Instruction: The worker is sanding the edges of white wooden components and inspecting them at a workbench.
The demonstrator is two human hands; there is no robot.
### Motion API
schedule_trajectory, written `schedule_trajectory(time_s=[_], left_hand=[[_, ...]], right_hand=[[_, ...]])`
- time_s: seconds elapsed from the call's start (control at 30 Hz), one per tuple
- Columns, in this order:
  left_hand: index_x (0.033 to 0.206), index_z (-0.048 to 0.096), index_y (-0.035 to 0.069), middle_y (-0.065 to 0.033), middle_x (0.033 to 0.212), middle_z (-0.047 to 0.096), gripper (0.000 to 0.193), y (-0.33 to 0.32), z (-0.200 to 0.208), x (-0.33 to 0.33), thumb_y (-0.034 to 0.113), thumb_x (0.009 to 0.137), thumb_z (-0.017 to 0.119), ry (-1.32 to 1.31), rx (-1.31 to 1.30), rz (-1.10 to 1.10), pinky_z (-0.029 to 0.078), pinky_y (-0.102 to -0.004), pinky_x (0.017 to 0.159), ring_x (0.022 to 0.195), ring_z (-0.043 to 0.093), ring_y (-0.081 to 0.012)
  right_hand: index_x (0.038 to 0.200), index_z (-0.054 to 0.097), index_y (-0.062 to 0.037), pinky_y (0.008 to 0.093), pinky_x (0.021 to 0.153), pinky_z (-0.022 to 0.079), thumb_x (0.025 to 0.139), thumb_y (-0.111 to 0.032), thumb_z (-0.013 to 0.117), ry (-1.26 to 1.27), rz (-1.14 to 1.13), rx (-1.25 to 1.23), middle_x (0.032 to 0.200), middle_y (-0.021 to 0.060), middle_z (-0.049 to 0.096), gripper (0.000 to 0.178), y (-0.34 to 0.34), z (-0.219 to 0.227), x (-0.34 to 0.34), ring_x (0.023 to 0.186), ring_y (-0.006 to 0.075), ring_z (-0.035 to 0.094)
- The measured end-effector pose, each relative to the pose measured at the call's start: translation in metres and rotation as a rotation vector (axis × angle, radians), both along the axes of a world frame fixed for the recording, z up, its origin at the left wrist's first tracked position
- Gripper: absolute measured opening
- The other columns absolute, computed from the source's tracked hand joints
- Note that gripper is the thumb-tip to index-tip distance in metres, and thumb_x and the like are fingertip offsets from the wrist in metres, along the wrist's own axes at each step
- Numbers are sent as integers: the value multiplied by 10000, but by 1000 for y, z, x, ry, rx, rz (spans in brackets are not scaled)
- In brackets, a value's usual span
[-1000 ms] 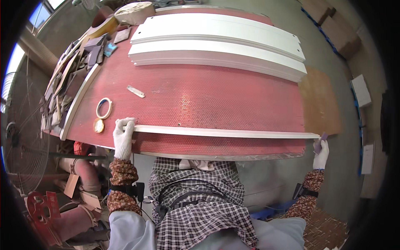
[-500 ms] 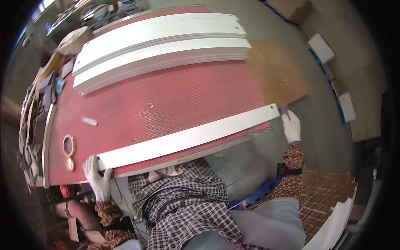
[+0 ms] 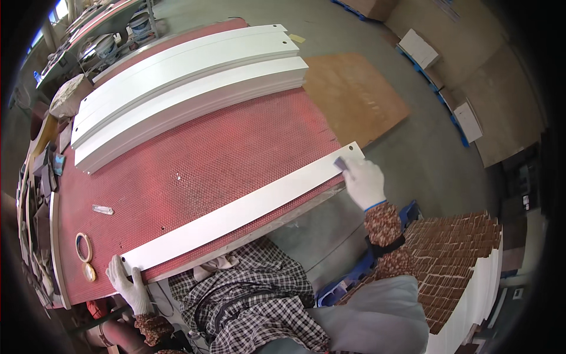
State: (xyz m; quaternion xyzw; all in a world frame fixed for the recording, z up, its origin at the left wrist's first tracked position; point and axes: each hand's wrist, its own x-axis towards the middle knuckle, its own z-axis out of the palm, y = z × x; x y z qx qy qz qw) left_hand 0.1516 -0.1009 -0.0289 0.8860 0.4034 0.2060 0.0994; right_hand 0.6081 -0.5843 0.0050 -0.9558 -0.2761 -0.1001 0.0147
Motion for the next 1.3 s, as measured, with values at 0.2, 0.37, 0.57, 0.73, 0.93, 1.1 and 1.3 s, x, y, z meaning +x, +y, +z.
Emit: schedule_trajectory(time_s=[0.2,0.37,0.57,0.73,0.93,1.1,1.3], left_hand=[[1477,527,2,-229,1488,525,624,3,1,5,140,884,667,19,21,-12,205,-545,1267,1457,378,-433],[1473,529,-3,-231,1474,535,624,9,0,0,143,882,666,11,51,-14,205,-547,1267,1442,398,-428],[1476,521,-9,-232,1472,534,636,5,-2,2,141,877,673,20,61,-13,206,-544,1268,1437,400,-428],[1492,510,-5,-210,1496,529,652,6,3,1,156,885,684,40,87,-12,202,-546,1269,1456,383,-426],[1498,502,-12,-205,1490,537,653,10,-5,6,157,891,677,32,55,-9,203,-538,1270,1460,381,-424],[1501,499,-11,-203,1492,536,656,10,5,-1,210,908,673,47,88,-14,198,-540,1270,1465,376,-423],[1498,497,-18,-204,1488,540,670,12,1,-1,279,923,672,65,119,-38,186,-542,1276,1466,385,-413]], right_hand=[[1068,702,-103,523,845,547,952,-306,603,-2,-526,-37,996,156,696,254,-61,-4,66,975,372,693],[1143,703,-109,524,866,539,958,-334,585,86,-213,130,1020,172,692,314,-3,14,27,982,394,681],[1021,737,-112,512,850,550,951,-292,584,14,-386,-111,1001,162,705,246,-17,9,63,956,367,700],[985,718,-91,522,849,545,958,-303,577,68,-342,30,1003,167,703,256,-5,9,57,960,379,701],[1049,723,-80,517,861,543,967,-327,579,128,-254,12,1015,168,693,297,6,20,42,1000,364,695],[1123,739,-92,505,850,550,956,-311,607,106,-270,-59,1006,171,690,306,5,1,52,982,364,698],[1030,714,-83,512,838,550,947,-284,624,62,-170,-70,976,163,687,235,5,4,45,951,370,700]])
